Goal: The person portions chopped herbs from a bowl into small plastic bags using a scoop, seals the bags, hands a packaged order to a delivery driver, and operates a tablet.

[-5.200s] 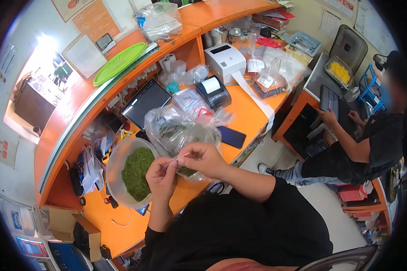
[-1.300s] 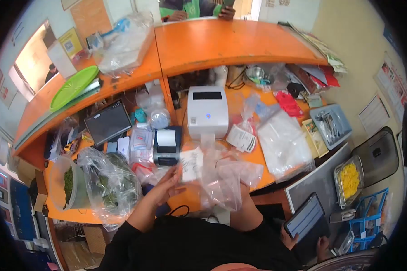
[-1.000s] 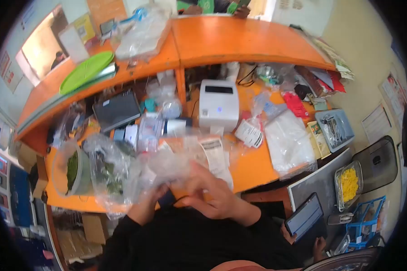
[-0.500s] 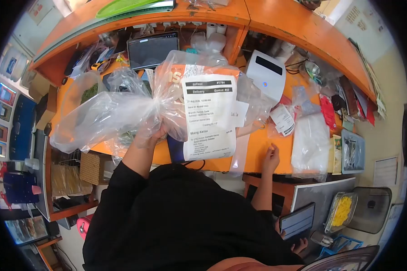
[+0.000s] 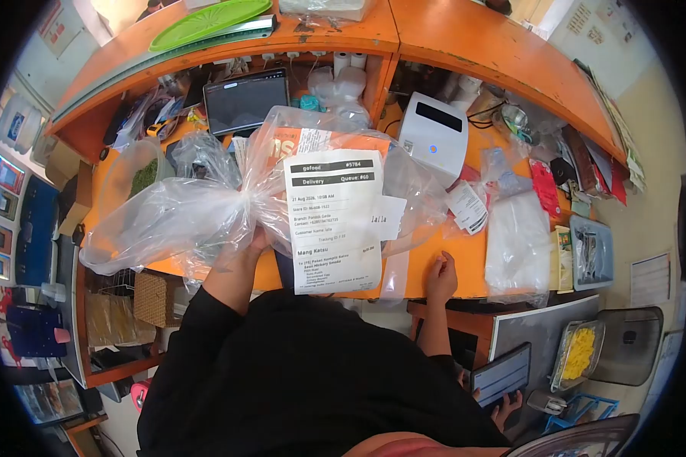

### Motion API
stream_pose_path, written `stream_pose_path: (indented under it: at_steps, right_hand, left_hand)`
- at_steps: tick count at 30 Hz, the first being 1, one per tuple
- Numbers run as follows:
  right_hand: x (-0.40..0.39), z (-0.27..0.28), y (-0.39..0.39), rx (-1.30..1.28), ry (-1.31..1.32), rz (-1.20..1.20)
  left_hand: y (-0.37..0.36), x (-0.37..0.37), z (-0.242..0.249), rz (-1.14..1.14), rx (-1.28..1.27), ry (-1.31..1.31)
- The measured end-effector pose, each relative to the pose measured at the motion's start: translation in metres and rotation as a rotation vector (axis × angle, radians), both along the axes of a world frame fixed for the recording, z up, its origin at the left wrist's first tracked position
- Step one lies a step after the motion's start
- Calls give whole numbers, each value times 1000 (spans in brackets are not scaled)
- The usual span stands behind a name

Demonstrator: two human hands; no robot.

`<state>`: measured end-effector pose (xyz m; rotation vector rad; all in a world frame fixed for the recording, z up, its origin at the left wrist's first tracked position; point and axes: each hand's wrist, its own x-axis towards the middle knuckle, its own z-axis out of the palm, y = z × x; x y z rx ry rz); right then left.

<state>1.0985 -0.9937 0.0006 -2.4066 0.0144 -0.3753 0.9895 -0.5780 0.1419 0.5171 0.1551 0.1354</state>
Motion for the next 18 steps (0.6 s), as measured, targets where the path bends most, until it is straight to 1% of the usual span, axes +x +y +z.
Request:
stream_pose_path:
  at_steps: [4,10,18]
  right_hand:
    - [-1,7,1,0,27,5]
    - [1,0,0,-36,26,-14]
    - [0,2,0,2,16,-21]
  left_hand:
    - [0,2,1,-1,-1,-4]
    - [-1,6,1,-2,0,-8]
    - [-4,8,-1,-22,-6,-15]
